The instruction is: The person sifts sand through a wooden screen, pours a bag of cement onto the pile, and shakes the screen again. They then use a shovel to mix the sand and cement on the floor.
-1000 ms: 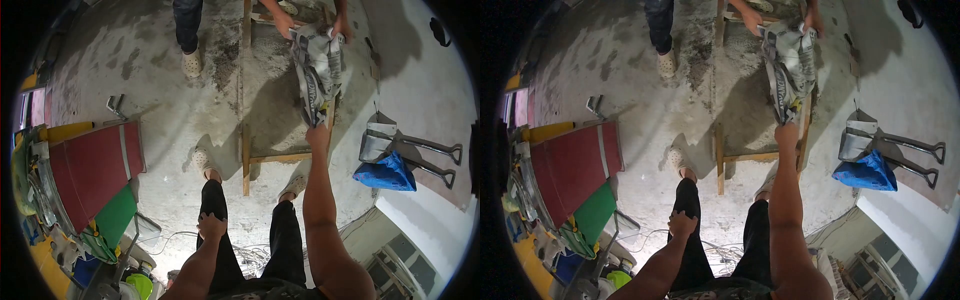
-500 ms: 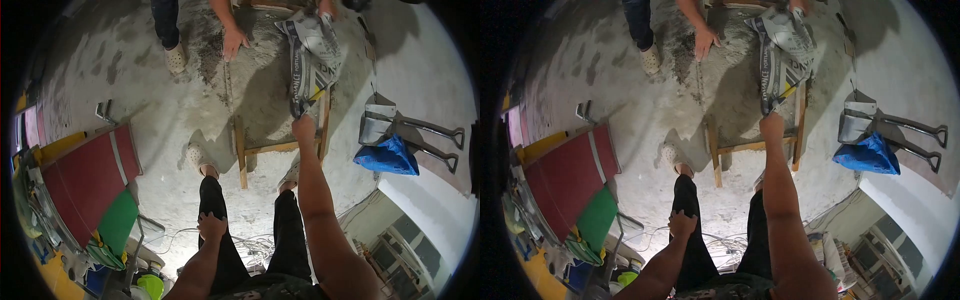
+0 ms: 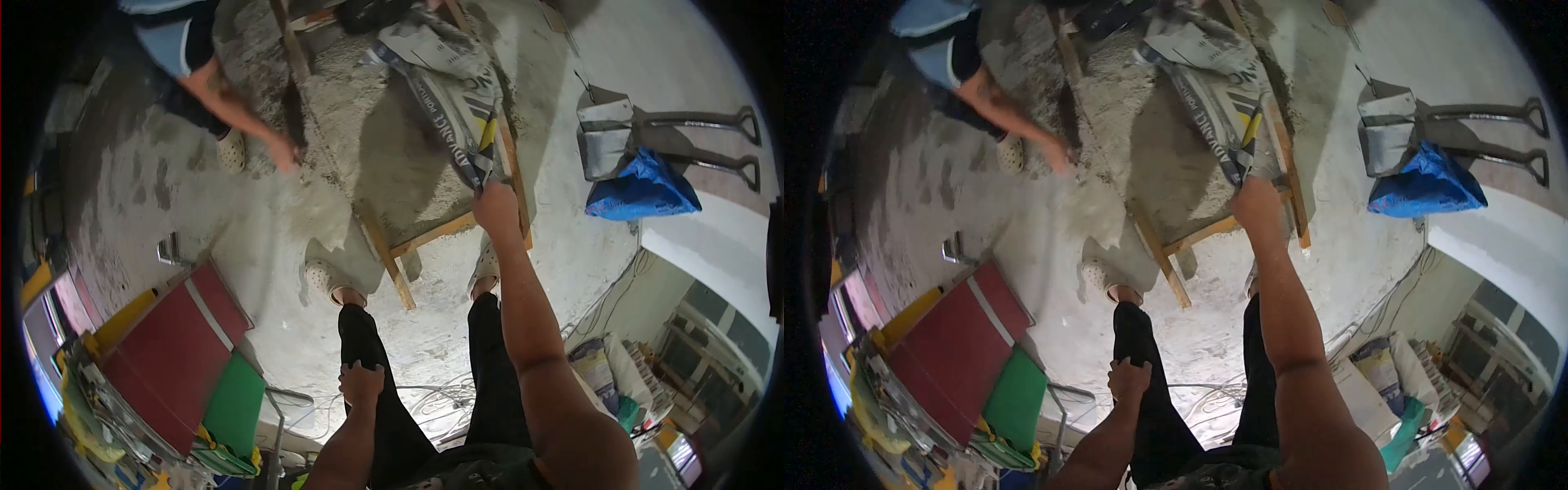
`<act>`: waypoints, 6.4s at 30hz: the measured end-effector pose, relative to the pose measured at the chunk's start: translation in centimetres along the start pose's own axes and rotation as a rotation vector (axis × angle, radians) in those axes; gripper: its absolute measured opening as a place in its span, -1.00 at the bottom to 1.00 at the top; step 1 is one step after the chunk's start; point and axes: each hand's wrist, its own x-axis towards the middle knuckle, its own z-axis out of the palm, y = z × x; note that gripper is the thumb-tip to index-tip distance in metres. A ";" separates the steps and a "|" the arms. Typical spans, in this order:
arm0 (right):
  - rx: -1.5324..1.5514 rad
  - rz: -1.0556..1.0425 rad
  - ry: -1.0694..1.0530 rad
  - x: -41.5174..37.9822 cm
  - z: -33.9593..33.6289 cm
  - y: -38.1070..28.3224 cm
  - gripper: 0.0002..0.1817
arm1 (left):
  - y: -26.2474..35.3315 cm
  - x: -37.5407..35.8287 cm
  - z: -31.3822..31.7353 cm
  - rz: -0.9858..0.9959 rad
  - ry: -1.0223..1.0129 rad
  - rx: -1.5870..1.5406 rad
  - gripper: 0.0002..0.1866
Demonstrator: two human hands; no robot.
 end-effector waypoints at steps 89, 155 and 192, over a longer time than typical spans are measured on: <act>0.145 0.057 0.321 15.1 2.9 5.1 -0.35 | 4.4 -1.7 3.7 -0.006 0.072 0.280 -0.35; -0.020 0.234 0.620 8.7 -6.9 8.3 -0.48 | 1.3 -1.0 0.7 0.038 0.087 0.057 -0.44; 0.146 -0.764 -0.317 -20.1 -15.2 -12.3 -0.57 | -30.9 -3.7 -5.8 0.186 0.132 -1.622 -0.53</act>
